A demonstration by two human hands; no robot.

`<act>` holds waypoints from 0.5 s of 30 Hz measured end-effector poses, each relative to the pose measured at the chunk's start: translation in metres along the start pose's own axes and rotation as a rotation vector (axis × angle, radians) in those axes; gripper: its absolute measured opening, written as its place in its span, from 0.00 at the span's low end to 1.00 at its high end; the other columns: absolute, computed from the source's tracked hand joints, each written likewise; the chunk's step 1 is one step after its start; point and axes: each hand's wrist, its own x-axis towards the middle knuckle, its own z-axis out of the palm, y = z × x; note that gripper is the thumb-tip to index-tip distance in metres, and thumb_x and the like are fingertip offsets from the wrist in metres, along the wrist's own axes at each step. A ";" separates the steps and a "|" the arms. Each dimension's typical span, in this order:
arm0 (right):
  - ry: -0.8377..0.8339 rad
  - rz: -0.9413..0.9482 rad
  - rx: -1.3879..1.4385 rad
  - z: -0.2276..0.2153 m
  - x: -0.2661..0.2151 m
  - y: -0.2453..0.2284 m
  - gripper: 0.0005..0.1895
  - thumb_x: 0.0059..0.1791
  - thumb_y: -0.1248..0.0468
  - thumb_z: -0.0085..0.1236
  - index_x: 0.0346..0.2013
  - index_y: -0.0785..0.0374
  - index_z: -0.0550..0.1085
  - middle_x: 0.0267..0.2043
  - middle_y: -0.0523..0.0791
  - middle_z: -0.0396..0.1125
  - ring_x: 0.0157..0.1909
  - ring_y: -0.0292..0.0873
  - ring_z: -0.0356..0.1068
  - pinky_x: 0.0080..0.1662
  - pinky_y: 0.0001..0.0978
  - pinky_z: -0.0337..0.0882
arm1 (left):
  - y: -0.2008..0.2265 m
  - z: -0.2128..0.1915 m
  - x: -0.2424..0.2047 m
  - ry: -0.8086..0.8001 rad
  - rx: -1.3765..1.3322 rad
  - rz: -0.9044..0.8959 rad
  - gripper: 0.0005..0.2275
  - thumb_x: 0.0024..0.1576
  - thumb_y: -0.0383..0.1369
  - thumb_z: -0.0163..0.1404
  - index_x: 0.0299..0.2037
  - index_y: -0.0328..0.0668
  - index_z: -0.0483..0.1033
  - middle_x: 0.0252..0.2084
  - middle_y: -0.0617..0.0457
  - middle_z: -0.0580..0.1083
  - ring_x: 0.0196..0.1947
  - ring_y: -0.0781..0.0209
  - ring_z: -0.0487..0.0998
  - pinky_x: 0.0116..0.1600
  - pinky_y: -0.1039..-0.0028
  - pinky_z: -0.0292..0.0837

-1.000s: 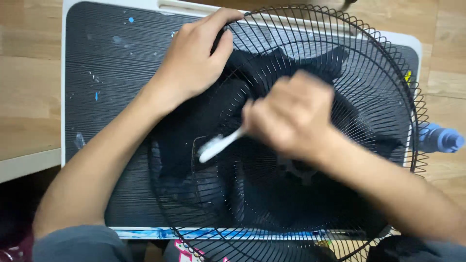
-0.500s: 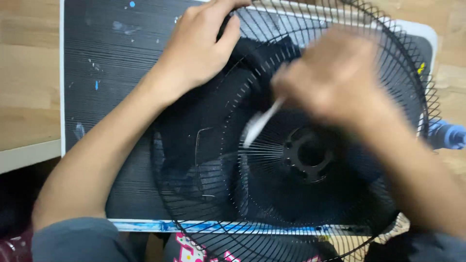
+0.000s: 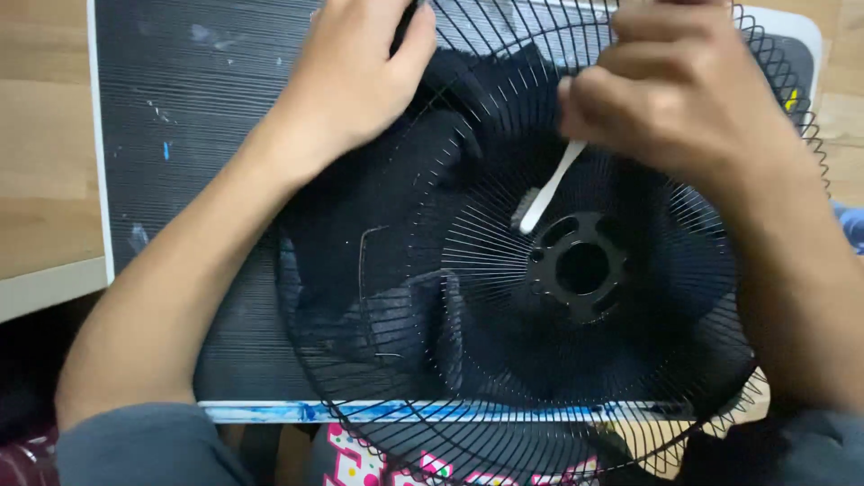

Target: Cleaning the spokes of a fan guard using a toothbrush

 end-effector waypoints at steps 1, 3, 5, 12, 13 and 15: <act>-0.002 -0.004 -0.007 0.000 0.009 -0.017 0.24 0.60 0.72 0.58 0.21 0.64 0.61 0.19 0.43 0.55 0.25 0.45 0.51 0.30 0.39 0.51 | 0.003 -0.002 0.001 0.008 0.000 0.004 0.06 0.61 0.28 0.39 0.35 0.31 0.64 0.32 0.42 0.68 0.31 0.44 0.66 0.33 0.60 0.56; 0.002 -0.114 -0.027 0.000 0.028 -0.048 0.14 0.49 0.69 0.50 0.20 0.54 0.63 0.20 0.40 0.49 0.25 0.46 0.54 0.34 0.45 0.57 | 0.007 -0.006 0.005 -0.022 -0.040 0.000 0.12 0.58 0.26 0.37 0.48 0.32 0.70 0.45 0.38 0.74 0.43 0.34 0.71 0.44 0.58 0.63; 0.018 -0.157 0.008 0.002 0.029 -0.050 0.15 0.50 0.67 0.49 0.19 0.53 0.61 0.20 0.40 0.49 0.26 0.46 0.54 0.34 0.43 0.56 | 0.009 -0.008 0.007 -0.028 -0.052 -0.004 0.11 0.58 0.26 0.37 0.48 0.32 0.70 0.44 0.38 0.74 0.42 0.35 0.72 0.43 0.58 0.63; 0.056 -0.212 0.133 0.002 0.034 -0.072 0.16 0.45 0.67 0.50 0.15 0.52 0.59 0.15 0.38 0.48 0.22 0.46 0.53 0.27 0.42 0.53 | 0.018 -0.011 0.010 -0.084 -0.097 -0.036 0.12 0.60 0.28 0.36 0.52 0.33 0.64 0.48 0.38 0.73 0.45 0.36 0.73 0.46 0.59 0.63; 0.068 -0.200 0.134 0.005 0.032 -0.060 0.16 0.45 0.67 0.50 0.15 0.52 0.59 0.15 0.38 0.48 0.22 0.46 0.53 0.27 0.42 0.53 | 0.017 -0.012 0.011 -0.099 -0.091 -0.030 0.12 0.60 0.28 0.36 0.52 0.33 0.64 0.48 0.38 0.73 0.45 0.36 0.73 0.46 0.59 0.63; 0.097 -0.177 -0.042 0.012 0.020 -0.040 0.17 0.49 0.69 0.47 0.17 0.52 0.60 0.18 0.38 0.52 0.26 0.44 0.56 0.27 0.37 0.58 | 0.017 -0.009 0.011 -0.170 -0.086 -0.025 0.14 0.61 0.32 0.40 0.54 0.31 0.62 0.52 0.35 0.69 0.51 0.37 0.69 0.52 0.60 0.61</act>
